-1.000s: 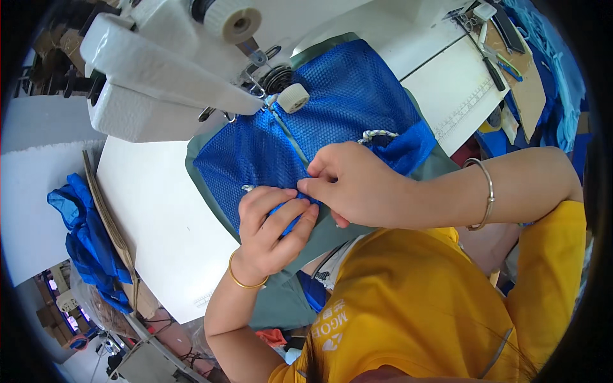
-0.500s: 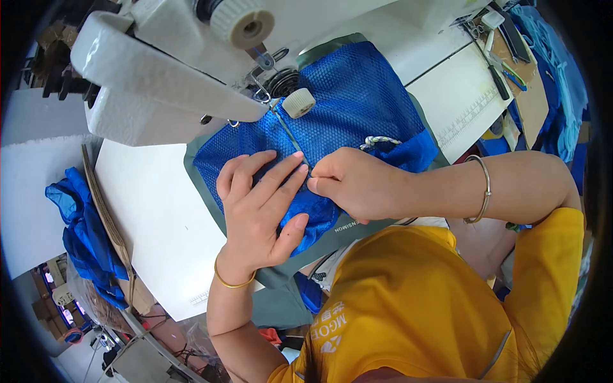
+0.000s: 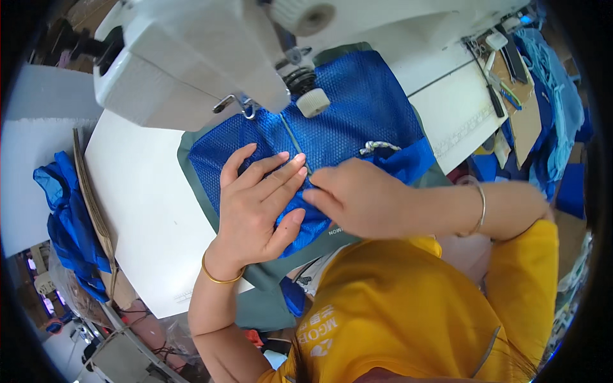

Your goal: Sewing fabric and mesh components together using an industrial sewing machine to assemble a part of a bag.

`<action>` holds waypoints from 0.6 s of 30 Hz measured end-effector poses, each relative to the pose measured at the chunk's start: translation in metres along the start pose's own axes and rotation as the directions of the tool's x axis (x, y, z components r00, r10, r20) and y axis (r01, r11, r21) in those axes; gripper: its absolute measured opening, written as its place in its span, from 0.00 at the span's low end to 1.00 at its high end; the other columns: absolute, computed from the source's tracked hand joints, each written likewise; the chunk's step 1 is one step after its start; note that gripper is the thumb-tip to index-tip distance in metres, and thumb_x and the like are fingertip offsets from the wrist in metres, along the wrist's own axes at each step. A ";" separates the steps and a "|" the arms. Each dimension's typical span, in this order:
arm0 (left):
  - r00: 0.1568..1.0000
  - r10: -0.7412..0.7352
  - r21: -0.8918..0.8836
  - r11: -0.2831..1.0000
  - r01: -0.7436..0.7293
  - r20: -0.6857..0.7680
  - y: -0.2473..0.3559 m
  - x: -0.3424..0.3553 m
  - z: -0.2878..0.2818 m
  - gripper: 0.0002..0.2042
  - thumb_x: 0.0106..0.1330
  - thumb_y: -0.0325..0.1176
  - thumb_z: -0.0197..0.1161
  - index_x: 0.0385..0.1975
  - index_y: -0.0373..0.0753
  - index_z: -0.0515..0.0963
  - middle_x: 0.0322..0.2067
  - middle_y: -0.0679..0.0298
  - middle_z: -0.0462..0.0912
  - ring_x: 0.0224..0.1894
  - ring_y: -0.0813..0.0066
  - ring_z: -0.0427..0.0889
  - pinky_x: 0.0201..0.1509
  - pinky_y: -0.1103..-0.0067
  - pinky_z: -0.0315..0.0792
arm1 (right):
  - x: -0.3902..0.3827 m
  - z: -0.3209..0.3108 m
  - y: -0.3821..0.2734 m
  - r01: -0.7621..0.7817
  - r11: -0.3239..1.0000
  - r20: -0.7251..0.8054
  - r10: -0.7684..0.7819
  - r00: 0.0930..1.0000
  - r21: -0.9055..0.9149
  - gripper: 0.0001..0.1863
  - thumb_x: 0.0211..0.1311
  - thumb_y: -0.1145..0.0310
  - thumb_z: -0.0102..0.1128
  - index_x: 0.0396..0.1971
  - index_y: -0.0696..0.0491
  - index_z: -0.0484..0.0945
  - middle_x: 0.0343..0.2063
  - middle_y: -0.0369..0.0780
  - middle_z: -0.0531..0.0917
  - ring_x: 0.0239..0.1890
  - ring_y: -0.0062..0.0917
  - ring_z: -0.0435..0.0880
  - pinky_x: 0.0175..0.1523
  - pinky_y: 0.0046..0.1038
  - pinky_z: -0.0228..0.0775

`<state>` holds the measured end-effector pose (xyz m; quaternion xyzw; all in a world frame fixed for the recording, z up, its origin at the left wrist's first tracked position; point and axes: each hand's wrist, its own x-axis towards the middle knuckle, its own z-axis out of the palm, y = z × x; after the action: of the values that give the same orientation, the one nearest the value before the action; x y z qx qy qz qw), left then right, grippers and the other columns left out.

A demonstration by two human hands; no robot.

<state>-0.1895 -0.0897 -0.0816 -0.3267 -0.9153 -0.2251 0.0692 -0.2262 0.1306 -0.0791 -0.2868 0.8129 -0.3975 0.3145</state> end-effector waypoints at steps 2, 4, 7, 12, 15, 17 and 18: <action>1.000 -0.003 0.017 1.000 0.004 -0.018 0.002 0.000 0.001 0.22 0.61 0.44 0.61 0.45 0.32 0.85 0.52 0.56 0.86 0.55 0.59 0.83 0.72 0.54 0.59 | -0.012 0.003 -0.001 0.198 0.883 -0.053 -0.242 0.969 -0.426 0.11 0.70 0.62 0.61 0.32 0.54 0.80 0.21 0.41 0.80 0.22 0.31 0.81 0.28 0.34 0.74; 0.999 -0.019 0.033 0.999 0.020 -0.038 0.004 -0.003 0.002 0.22 0.60 0.44 0.62 0.45 0.32 0.85 0.52 0.55 0.87 0.55 0.59 0.83 0.72 0.54 0.60 | -0.019 0.004 -0.001 0.257 0.682 -0.235 -0.540 0.808 -0.685 0.14 0.61 0.65 0.59 0.38 0.61 0.80 0.36 0.46 0.82 0.43 0.38 0.84 0.47 0.39 0.81; 0.998 0.001 0.061 0.998 0.003 -0.061 0.006 -0.003 0.002 0.21 0.59 0.43 0.65 0.44 0.31 0.86 0.51 0.55 0.87 0.54 0.59 0.84 0.71 0.53 0.63 | -0.022 0.019 0.025 0.254 0.602 -0.220 -0.602 0.768 -0.757 0.19 0.58 0.67 0.58 0.46 0.63 0.80 0.50 0.51 0.81 0.55 0.44 0.81 0.60 0.42 0.77; 0.997 0.006 0.025 1.000 -0.004 -0.076 0.005 -0.006 0.001 0.21 0.57 0.43 0.67 0.42 0.31 0.86 0.50 0.55 0.87 0.52 0.60 0.84 0.70 0.54 0.65 | -0.018 0.024 0.034 0.275 0.582 -0.214 -0.633 0.744 -0.765 0.19 0.61 0.68 0.56 0.49 0.63 0.80 0.53 0.53 0.82 0.56 0.45 0.81 0.60 0.42 0.77; 0.998 -0.005 0.031 0.999 0.007 -0.055 0.003 -0.005 0.004 0.22 0.61 0.44 0.62 0.46 0.33 0.85 0.54 0.57 0.86 0.56 0.60 0.82 0.72 0.53 0.60 | -0.016 0.017 0.034 0.281 0.563 -0.200 -0.645 0.738 -0.777 0.19 0.61 0.69 0.56 0.49 0.63 0.80 0.53 0.52 0.82 0.55 0.45 0.82 0.59 0.42 0.78; 0.998 -0.011 0.040 0.999 0.013 -0.057 0.002 -0.003 0.006 0.22 0.61 0.44 0.61 0.47 0.34 0.85 0.54 0.58 0.86 0.56 0.60 0.82 0.72 0.53 0.60 | -0.014 0.013 0.035 0.280 0.553 -0.198 -0.651 0.733 -0.785 0.19 0.61 0.69 0.56 0.49 0.63 0.80 0.53 0.51 0.82 0.55 0.45 0.82 0.59 0.42 0.78; 0.998 -0.011 0.044 0.999 0.013 -0.061 0.001 -0.002 0.007 0.22 0.62 0.44 0.61 0.47 0.34 0.85 0.54 0.58 0.86 0.57 0.60 0.82 0.72 0.52 0.60 | -0.013 0.012 0.035 0.284 0.555 -0.193 -0.648 0.736 -0.782 0.19 0.60 0.69 0.56 0.49 0.63 0.80 0.53 0.51 0.82 0.55 0.45 0.82 0.60 0.42 0.78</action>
<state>-0.1871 -0.0874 -0.0881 -0.3125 -0.9195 -0.2152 0.1029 -0.2170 0.1530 -0.1103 -0.4928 0.8388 -0.1803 -0.1453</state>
